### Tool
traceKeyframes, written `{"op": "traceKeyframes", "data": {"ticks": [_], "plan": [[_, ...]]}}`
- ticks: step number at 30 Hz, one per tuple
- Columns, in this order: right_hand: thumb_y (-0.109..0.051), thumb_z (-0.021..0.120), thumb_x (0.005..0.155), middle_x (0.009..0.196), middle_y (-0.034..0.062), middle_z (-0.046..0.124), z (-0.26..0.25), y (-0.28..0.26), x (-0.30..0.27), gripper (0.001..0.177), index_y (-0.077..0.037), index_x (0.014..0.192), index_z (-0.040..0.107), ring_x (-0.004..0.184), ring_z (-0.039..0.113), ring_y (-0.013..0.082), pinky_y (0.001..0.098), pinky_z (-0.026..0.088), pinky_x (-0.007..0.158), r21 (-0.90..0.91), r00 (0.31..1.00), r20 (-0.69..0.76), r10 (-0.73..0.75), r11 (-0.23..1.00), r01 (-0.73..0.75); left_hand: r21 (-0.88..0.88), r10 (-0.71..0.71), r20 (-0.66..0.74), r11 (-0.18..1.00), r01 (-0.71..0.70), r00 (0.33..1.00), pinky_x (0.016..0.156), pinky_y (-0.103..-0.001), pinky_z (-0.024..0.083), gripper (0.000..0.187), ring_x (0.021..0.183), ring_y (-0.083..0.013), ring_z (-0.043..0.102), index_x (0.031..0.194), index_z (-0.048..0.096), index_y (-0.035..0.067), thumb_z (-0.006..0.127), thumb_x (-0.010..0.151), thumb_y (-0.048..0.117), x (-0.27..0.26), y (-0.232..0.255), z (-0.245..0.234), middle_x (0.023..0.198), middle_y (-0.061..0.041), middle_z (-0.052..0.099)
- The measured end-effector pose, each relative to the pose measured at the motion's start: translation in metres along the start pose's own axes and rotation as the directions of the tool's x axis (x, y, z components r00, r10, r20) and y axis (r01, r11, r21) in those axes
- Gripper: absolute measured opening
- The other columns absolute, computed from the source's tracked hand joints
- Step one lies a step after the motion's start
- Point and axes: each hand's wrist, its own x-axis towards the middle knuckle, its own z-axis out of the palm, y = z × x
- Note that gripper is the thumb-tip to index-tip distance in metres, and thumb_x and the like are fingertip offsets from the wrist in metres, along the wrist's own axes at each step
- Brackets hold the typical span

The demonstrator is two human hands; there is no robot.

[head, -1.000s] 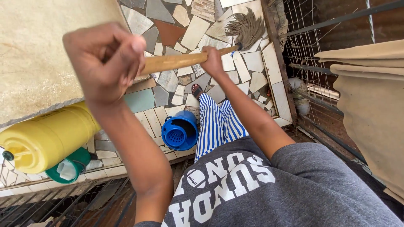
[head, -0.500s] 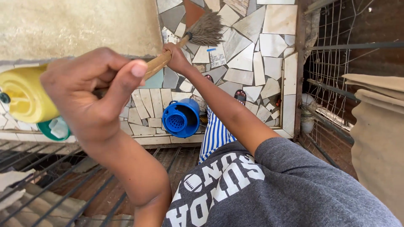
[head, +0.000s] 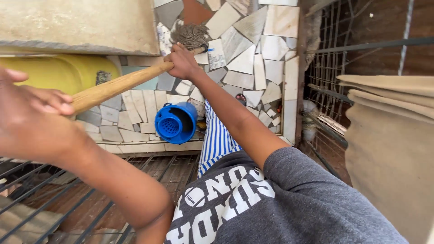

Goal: The recorder is mopping a tiled floor using a mop and a bucket of water.

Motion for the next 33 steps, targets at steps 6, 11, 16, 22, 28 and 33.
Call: {"op": "traceKeyframes", "data": {"ticks": [6, 11, 16, 22, 28, 33], "plan": [[-0.019, 0.07, 0.066, 0.091, 0.0136, 0.064, -0.064, 0.041, -0.048, 0.018, -0.014, 0.081, 0.078, 0.102, 0.057, 0.0339, 0.0425, 0.048, 0.088, -0.005, 0.965, -0.231, 0.125, 0.991, -0.13, 0.091, -0.098, 0.016, 0.991, 0.096, 0.995, 0.052, -0.032, 0.055, 0.03, 0.05, -0.0154, 0.059, 0.09, 0.062, 0.0, 0.051, 0.115, 0.012, -0.004, 0.005, 0.036, 0.064, -0.005, 0.051], [-0.018, 0.072, 0.074, 0.087, 0.0135, 0.067, -0.075, 0.084, -0.105, 0.006, -0.012, 0.075, 0.074, 0.098, 0.06, 0.0347, 0.0458, 0.05, 0.084, -0.019, 0.89, -0.36, 0.278, 0.952, -0.305, -0.251, -0.157, 0.211, 0.945, 0.209, 0.965, 0.048, -0.036, 0.047, 0.03, 0.046, -0.0214, 0.054, 0.092, 0.059, -0.006, 0.061, 0.118, 0.009, 0.008, -0.023, 0.079, 0.073, -0.015, 0.056], [-0.009, 0.069, 0.079, 0.088, 0.0155, 0.068, -0.038, 0.093, -0.145, 0.005, -0.005, 0.079, 0.065, 0.096, 0.063, 0.0392, 0.0479, 0.05, 0.084, 0.13, 0.746, -0.478, 0.464, 0.877, -0.462, -0.4, -0.032, 0.541, 0.87, 0.29, 0.841, 0.046, -0.031, 0.039, 0.041, 0.041, -0.0167, 0.048, 0.085, 0.056, -0.006, 0.068, 0.119, 0.012, 0.007, -0.004, 0.093, 0.066, -0.015, 0.054], [-0.003, 0.071, 0.071, 0.08, 0.0189, 0.066, 0.011, 0.033, -0.125, 0.01, -0.002, 0.075, 0.061, 0.084, 0.062, 0.0416, 0.0473, 0.05, 0.077, 0.25, 0.719, -0.528, 0.452, 0.892, -0.377, -0.355, 0.127, 0.731, 0.91, 0.216, 0.67, 0.041, -0.022, 0.035, 0.032, 0.041, -0.0079, 0.049, 0.076, 0.069, 0.0, 0.073, 0.101, 0.018, 0.029, 0.017, 0.03, 0.057, -0.006, 0.06], [-0.004, 0.074, 0.074, 0.078, 0.02, 0.062, 0.074, -0.022, -0.061, 0.015, -0.001, 0.075, 0.059, 0.081, 0.061, 0.0422, 0.0455, 0.048, 0.072, 0.333, 0.776, -0.515, 0.364, 0.919, -0.21, -0.265, 0.243, 0.82, 0.964, -0.032, 0.519, 0.043, -0.019, 0.039, 0.019, 0.046, -0.0091, 0.06, 0.082, 0.073, 0.002, 0.079, 0.094, 0.016, 0.042, 0.042, -0.041, 0.068, -0.006, 0.068], [-0.013, 0.077, 0.083, 0.082, 0.0156, 0.06, 0.136, -0.047, -0.016, 0.024, -0.002, 0.09, 0.058, 0.08, 0.061, 0.0367, 0.0418, 0.048, 0.073, 0.5, 0.825, -0.496, 0.273, 0.866, 0.015, -0.075, 0.135, 0.801, 0.989, -0.126, 0.583, 0.046, -0.022, 0.039, 0.02, 0.049, -0.01, 0.059, 0.086, 0.072, -0.002, 0.081, 0.095, 0.013, 0.017, 0.061, -0.07, 0.068, -0.008, 0.067]]}}
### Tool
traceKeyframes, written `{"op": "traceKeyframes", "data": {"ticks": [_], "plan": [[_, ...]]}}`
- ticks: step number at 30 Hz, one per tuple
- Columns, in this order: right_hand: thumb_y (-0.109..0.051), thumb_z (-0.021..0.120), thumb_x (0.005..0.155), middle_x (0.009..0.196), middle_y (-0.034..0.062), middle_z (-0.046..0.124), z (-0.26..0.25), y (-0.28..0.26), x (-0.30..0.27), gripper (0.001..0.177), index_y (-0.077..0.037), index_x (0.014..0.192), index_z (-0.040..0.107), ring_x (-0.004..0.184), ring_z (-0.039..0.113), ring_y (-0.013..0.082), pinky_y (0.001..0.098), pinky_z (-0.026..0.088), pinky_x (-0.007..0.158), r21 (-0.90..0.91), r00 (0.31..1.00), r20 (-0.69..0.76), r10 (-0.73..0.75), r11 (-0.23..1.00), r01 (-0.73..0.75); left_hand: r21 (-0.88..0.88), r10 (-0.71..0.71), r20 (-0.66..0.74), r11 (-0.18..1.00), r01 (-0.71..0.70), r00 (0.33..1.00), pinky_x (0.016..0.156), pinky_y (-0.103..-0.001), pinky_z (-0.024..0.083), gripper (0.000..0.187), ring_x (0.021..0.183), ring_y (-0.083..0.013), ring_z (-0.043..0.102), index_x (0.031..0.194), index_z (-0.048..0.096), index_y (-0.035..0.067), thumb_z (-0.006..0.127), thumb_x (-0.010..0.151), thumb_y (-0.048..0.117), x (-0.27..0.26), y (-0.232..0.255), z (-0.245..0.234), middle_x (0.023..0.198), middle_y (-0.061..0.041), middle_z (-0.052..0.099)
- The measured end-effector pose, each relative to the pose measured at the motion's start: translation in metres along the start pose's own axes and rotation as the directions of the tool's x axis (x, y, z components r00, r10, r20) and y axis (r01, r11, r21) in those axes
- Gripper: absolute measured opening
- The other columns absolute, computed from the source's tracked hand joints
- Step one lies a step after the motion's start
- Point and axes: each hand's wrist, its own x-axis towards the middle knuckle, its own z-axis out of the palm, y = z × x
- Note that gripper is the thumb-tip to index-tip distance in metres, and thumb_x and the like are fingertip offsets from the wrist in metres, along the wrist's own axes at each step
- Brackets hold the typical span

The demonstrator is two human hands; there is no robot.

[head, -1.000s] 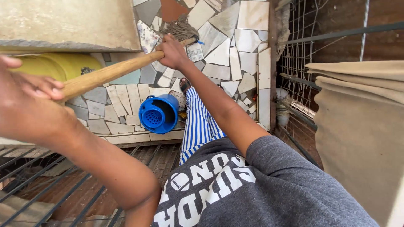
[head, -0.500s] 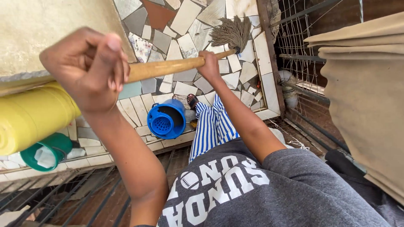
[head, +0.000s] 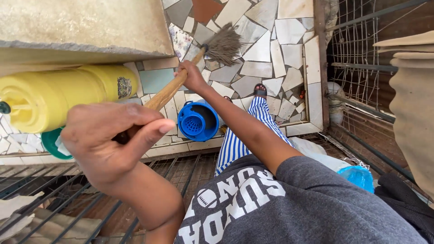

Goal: The recorder is mopping a tiled floor using a mop and a bucket of water.

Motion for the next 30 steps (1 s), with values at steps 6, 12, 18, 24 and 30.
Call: {"op": "traceKeyframes", "data": {"ticks": [6, 12, 18, 24, 30], "plan": [[-0.016, 0.074, 0.083, 0.091, 0.0168, 0.068, 0.033, -0.007, -0.007, 0.018, -0.006, 0.089, 0.061, 0.092, 0.066, 0.0385, 0.0441, 0.051, 0.077, -0.071, 0.864, 0.496, 0.09, 0.995, -0.063, -0.251, -0.285, -0.613, 0.955, 0.16, 0.737, 0.04, -0.026, 0.034, 0.023, 0.041, -0.01, 0.051, 0.09, 0.067, -0.004, 0.073, 0.106, 0.011, -0.009, -0.017, 0.025, 0.071, -0.012, 0.064], [-0.018, 0.067, 0.075, 0.083, 0.0158, 0.071, 0.008, -0.065, -0.009, 0.014, -0.012, 0.088, 0.068, 0.089, 0.065, 0.0419, 0.0517, 0.049, 0.08, -0.33, 0.846, 0.532, 0.039, 0.93, 0.164, -0.183, -0.199, -0.819, 0.98, 0.085, 0.539, 0.054, -0.038, 0.047, 0.028, 0.05, -0.0214, 0.054, 0.097, 0.059, -0.003, 0.055, 0.12, 0.012, -0.112, -0.117, -0.041, 0.063, -0.012, 0.047], [-0.02, 0.065, 0.075, 0.08, 0.0147, 0.071, -0.053, -0.042, 0.017, 0.011, -0.014, 0.081, 0.072, 0.083, 0.068, 0.0397, 0.0512, 0.049, 0.082, -0.474, 0.863, 0.484, 0.143, 0.872, 0.121, -0.354, -0.333, -0.884, 0.935, -0.005, 0.329, 0.047, -0.038, 0.045, 0.026, 0.046, -0.0185, 0.043, 0.081, 0.055, 0.001, 0.057, 0.107, 0.003, -0.084, -0.18, -0.053, 0.059, -0.009, 0.043], [-0.016, 0.066, 0.074, 0.076, 0.0192, 0.069, -0.17, -0.002, 0.011, 0.006, -0.01, 0.075, 0.07, 0.081, 0.066, 0.0431, 0.0524, 0.05, 0.08, -0.6, 0.971, 0.205, 0.126, 0.8, 0.023, -0.413, -0.236, -0.729, 0.9, -0.138, 0.642, 0.038, -0.034, 0.031, 0.034, 0.037, -0.0157, 0.038, 0.084, 0.055, -0.001, 0.064, 0.115, 0.008, 0.028, -0.134, 0.04, 0.066, -0.012, 0.049], [-0.006, 0.068, 0.073, 0.081, 0.021, 0.067, -0.28, 0.0, -0.045, 0.011, -0.003, 0.083, 0.066, 0.081, 0.064, 0.0458, 0.0509, 0.05, 0.07, -0.525, 0.975, -0.22, 0.015, 0.841, -0.131, -0.69, -0.097, -0.476, 0.657, -0.304, 0.874, 0.038, -0.027, 0.032, 0.017, 0.04, -0.0082, 0.042, 0.093, 0.059, 0.0, 0.061, 0.108, 0.009, 0.087, -0.049, 0.168, 0.075, -0.011, 0.059]]}}
